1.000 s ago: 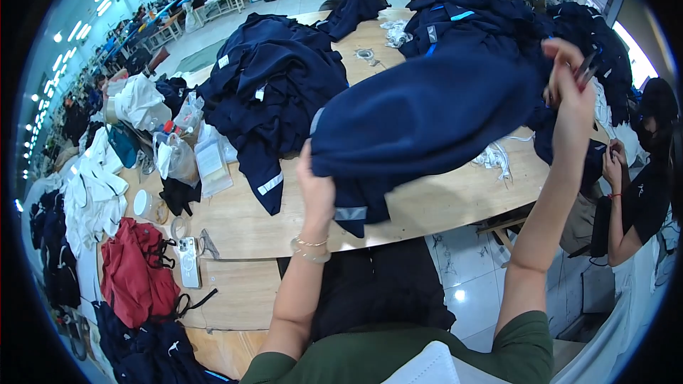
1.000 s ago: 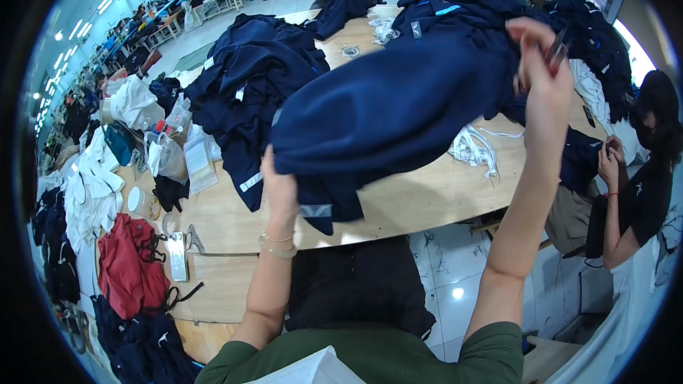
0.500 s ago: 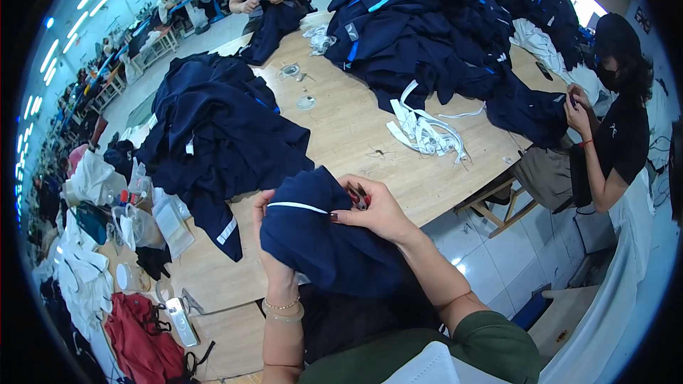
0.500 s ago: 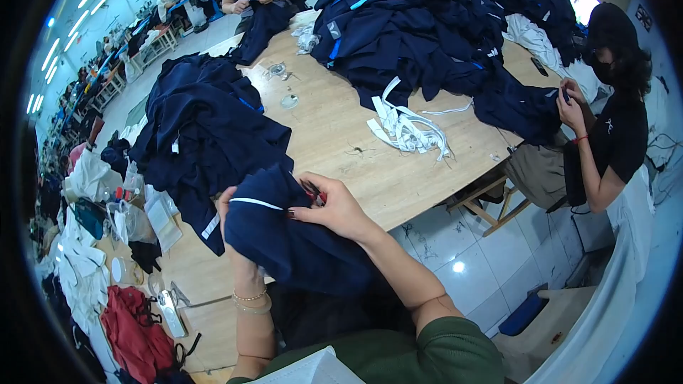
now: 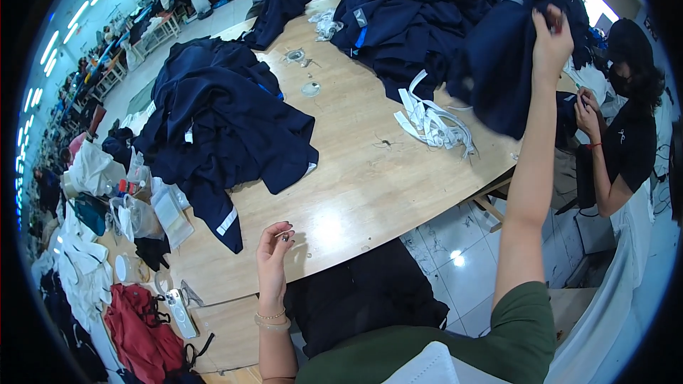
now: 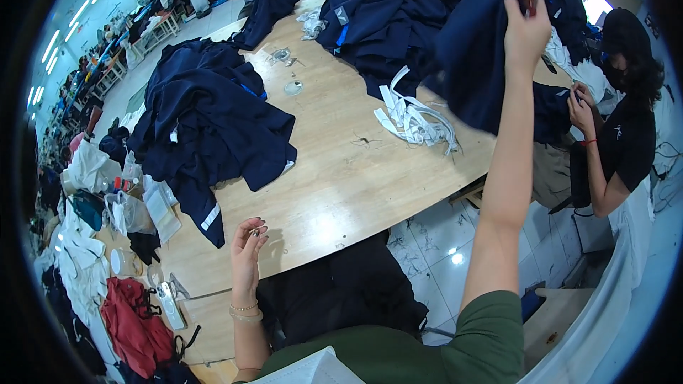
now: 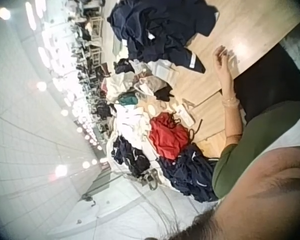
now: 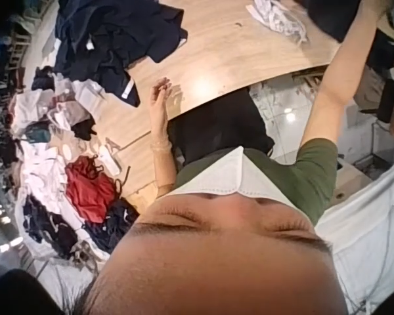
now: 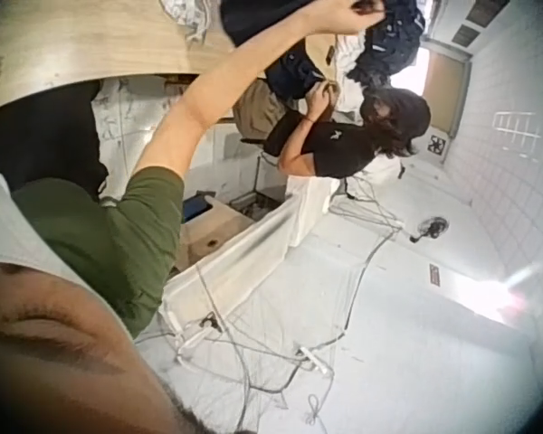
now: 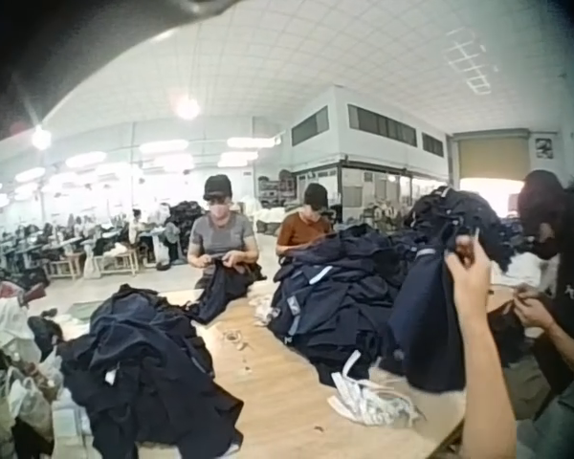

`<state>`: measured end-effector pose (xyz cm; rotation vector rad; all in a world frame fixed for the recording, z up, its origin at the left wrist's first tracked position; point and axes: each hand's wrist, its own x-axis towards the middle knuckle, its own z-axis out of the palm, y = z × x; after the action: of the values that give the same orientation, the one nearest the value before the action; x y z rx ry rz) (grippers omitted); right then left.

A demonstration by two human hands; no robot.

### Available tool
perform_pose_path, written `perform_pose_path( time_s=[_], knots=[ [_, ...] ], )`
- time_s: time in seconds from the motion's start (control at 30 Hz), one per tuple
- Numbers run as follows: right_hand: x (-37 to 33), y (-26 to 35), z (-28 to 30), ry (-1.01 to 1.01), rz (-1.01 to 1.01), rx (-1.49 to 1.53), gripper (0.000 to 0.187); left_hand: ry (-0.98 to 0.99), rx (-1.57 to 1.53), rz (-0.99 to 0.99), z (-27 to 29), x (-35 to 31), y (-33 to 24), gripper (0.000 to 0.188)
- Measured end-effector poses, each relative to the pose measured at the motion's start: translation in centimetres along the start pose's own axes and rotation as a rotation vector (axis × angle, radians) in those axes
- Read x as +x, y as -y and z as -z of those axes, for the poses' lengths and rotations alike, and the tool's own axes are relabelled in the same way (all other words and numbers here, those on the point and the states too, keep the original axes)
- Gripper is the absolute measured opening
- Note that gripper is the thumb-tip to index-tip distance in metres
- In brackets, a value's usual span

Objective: Trimming loose threads from navy blue athletic garments using manual thread snips at a garment factory workstation.

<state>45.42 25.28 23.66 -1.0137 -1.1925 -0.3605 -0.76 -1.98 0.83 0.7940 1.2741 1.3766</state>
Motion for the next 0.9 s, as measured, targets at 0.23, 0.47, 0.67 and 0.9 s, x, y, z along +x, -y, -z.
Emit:
perform_pose_path(
  time_s=[0.23,0.47,0.67,0.9],
  knots=[
    [0.5,-15.3,-4.5,0.394,0.25,-0.52,0.034,-0.092,0.043,-0.011,1.1,-0.9,1.4,0.021],
    [-21.4,-19.6,-4.9,0.882,-0.285,-0.556,0.028,-0.079,0.126,-0.029,1.3,-0.5,1.2,0.02],
    [-28.3,-19.5,-3.0,0.758,-0.115,-0.555,0.035,-0.058,0.106,-0.052,2.0,-0.5,1.5,0.018],
    [-27.5,-15.4,0.2,0.881,-0.48,-0.315,0.046,-0.076,0.218,-0.221,3.0,1.9,2.0,0.016]
  ],
)
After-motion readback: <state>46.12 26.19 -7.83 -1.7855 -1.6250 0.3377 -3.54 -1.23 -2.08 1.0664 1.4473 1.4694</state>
